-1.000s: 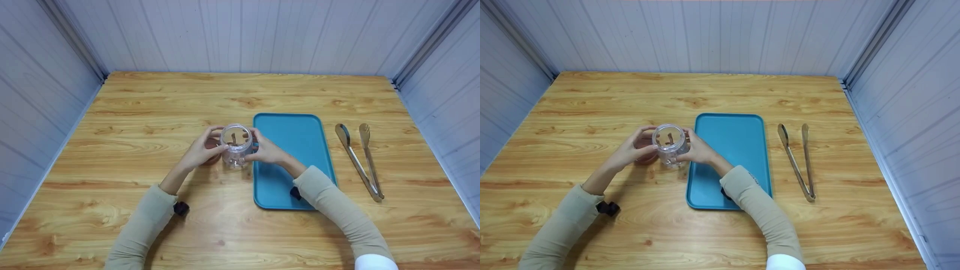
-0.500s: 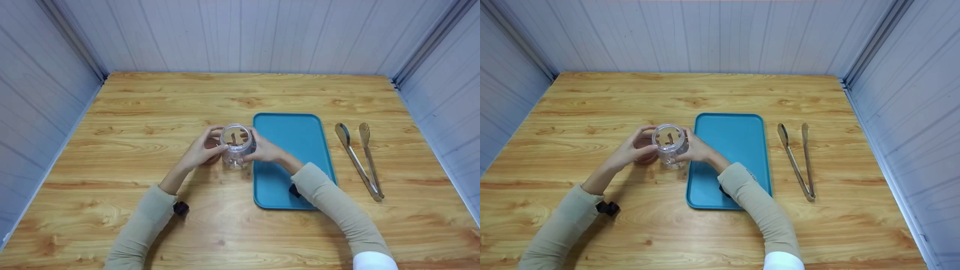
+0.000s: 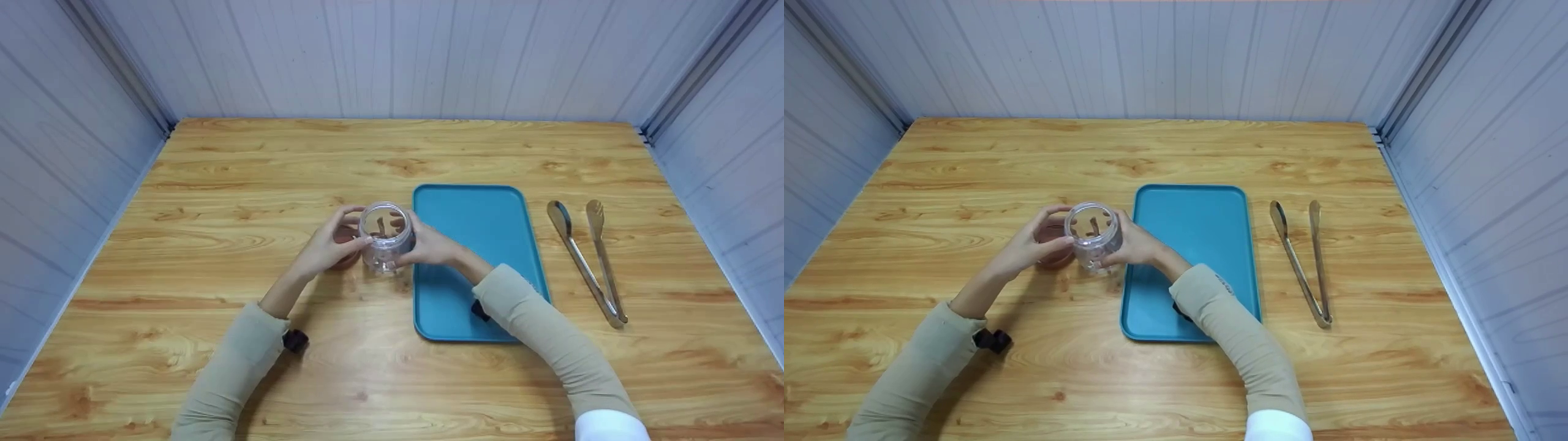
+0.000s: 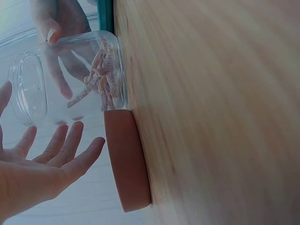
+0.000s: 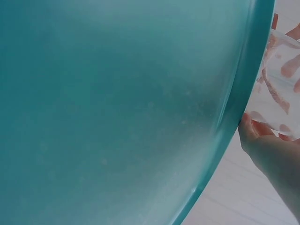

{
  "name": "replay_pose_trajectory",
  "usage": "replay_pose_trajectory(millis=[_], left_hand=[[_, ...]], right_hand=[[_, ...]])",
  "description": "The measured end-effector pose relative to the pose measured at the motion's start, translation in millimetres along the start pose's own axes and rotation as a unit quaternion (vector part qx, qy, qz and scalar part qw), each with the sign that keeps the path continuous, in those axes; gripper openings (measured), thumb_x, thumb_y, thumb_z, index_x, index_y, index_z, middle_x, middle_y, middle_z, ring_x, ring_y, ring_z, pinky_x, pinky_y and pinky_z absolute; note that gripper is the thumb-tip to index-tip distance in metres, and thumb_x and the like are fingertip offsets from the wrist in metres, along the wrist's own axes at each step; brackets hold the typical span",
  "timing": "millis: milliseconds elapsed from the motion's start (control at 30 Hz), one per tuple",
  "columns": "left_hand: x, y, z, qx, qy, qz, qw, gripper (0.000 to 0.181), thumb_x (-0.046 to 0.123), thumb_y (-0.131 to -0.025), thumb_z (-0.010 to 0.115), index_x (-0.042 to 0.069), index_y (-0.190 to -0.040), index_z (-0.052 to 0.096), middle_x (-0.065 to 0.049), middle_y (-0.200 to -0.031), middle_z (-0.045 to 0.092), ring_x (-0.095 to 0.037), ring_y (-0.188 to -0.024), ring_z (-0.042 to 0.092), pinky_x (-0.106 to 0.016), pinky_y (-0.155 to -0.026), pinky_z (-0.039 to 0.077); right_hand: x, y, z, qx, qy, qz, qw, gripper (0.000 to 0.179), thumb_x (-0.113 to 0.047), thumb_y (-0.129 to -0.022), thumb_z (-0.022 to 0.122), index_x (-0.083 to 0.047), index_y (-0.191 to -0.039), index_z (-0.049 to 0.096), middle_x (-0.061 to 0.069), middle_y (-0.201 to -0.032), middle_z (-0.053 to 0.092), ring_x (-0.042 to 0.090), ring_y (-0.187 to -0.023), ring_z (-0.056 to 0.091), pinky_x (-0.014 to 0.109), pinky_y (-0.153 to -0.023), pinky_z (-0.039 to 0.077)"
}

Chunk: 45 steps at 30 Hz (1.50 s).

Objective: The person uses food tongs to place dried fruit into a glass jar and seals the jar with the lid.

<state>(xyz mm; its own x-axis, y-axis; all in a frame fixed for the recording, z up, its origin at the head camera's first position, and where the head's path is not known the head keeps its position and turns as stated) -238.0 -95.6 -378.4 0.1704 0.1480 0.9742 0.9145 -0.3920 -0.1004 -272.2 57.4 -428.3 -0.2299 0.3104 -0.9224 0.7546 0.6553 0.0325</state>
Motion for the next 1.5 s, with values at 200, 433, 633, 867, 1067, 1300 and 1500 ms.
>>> replay_pose_trajectory(millis=[200, 433, 633, 867, 1067, 1300, 1500], left_hand=[[1.0, 0.6, -0.3, 0.001, -0.002, -0.003, 1.0, 0.053, 0.003, -0.082, 0.062, -0.004, -0.127, 0.036, -0.032, -0.116, 0.044, -0.038, -0.099, 0.049, -0.042, -0.086, 0.038], [-11.6, -1.1, -7.8, 0.015, 0.003, -0.016, 0.9998, 0.054, 0.006, -0.082, 0.062, -0.002, -0.129, 0.035, -0.029, -0.117, 0.045, -0.036, -0.102, 0.048, -0.039, -0.086, 0.039], [-24.0, 0.5, -23.1, 0.045, 0.01, -0.027, 0.9986, 0.054, 0.012, -0.082, 0.063, 0.002, -0.129, 0.037, -0.026, -0.119, 0.043, -0.036, -0.108, 0.045, -0.038, -0.089, 0.036], [-4.0, 13.0, -31.5, 0.057, -0.013, -0.049, 0.9971, 0.052, 0.011, -0.084, 0.061, 0.003, -0.129, 0.037, -0.026, -0.12, 0.043, -0.037, -0.108, 0.044, -0.044, -0.088, 0.035], [3.2, 19.4, -40.4, 0.077, -0.053, -0.057, 0.994, 0.05, 0.012, -0.084, 0.06, 0.002, -0.128, 0.038, -0.024, -0.12, 0.044, -0.036, -0.108, 0.045, -0.044, -0.087, 0.037], [-18.7, 19.6, -56.5, 0.046, -0.22, -0.041, 0.9734, 0.062, 0.028, -0.081, 0.065, -0.002, -0.128, 0.038, -0.024, -0.125, 0.04, -0.04, -0.11, 0.041, -0.048, -0.089, 0.033], [-38.3, 21.4, -56.6, -0.03, -0.376, -0.11, 0.9196, 0.086, 0.048, -0.074, 0.065, 0.002, -0.136, 0.028, -0.027, -0.132, 0.031, -0.041, -0.118, 0.03, -0.053, -0.092, 0.025]], right_hand=[[2.8, -0.4, -0.9, 0.01, 0.018, -0.002, 0.9998, 0.096, -0.014, -0.065, 0.078, -0.006, -0.137, 0.015, 0.013, -0.134, 0.031, 0.021, -0.119, 0.034, 0.034, -0.095, 0.029], [2.7, -0.9, -1.3, 0.012, 0.026, -0.005, 0.9996, 0.096, -0.015, -0.065, 0.079, -0.006, -0.137, 0.015, 0.012, -0.133, 0.032, 0.021, -0.118, 0.034, 0.035, -0.095, 0.028], [-5.7, 1.8, -1.0, 0.011, 0.028, -0.015, 0.9994, 0.092, -0.009, -0.066, 0.077, -0.001, -0.136, 0.017, 0.016, -0.132, 0.032, 0.024, -0.118, 0.035, 0.035, -0.095, 0.029], [-34.2, 12.5, -0.1, 0.004, 0.023, -0.028, 0.9993, 0.088, -0.001, -0.068, 0.073, 0.006, -0.134, 0.016, 0.027, -0.13, 0.031, 0.035, -0.118, 0.032, 0.04, -0.095, 0.027], [-36.6, 13.6, -0.7, 0.004, 0.026, -0.025, 0.9993, 0.085, 0.001, -0.069, 0.071, 0.007, -0.134, 0.016, 0.028, -0.129, 0.031, 0.037, -0.118, 0.033, 0.04, -0.095, 0.028], [-5.5, 2.1, -3.8, 0.017, 0.037, -0.021, 0.999, 0.091, -0.012, -0.066, 0.077, -0.003, -0.136, 0.018, 0.015, -0.129, 0.036, 0.024, -0.117, 0.037, 0.035, -0.094, 0.03], [-1.6, 0.1, -3.7, 0.022, 0.034, -0.019, 0.999, 0.093, -0.014, -0.065, 0.078, -0.004, -0.135, 0.019, 0.013, -0.129, 0.037, 0.021, -0.117, 0.037, 0.033, -0.095, 0.029]])
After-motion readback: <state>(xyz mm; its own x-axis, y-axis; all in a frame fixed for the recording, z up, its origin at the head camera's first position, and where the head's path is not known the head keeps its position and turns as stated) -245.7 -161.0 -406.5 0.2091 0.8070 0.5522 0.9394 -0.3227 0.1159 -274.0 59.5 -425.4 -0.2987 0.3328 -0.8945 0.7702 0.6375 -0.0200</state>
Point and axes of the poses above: each hand's wrist, its own y-axis away from the middle knuckle, its own z-axis out of the palm, x = y × z, the point moved 6 cm from there along -y, towards the middle knuckle
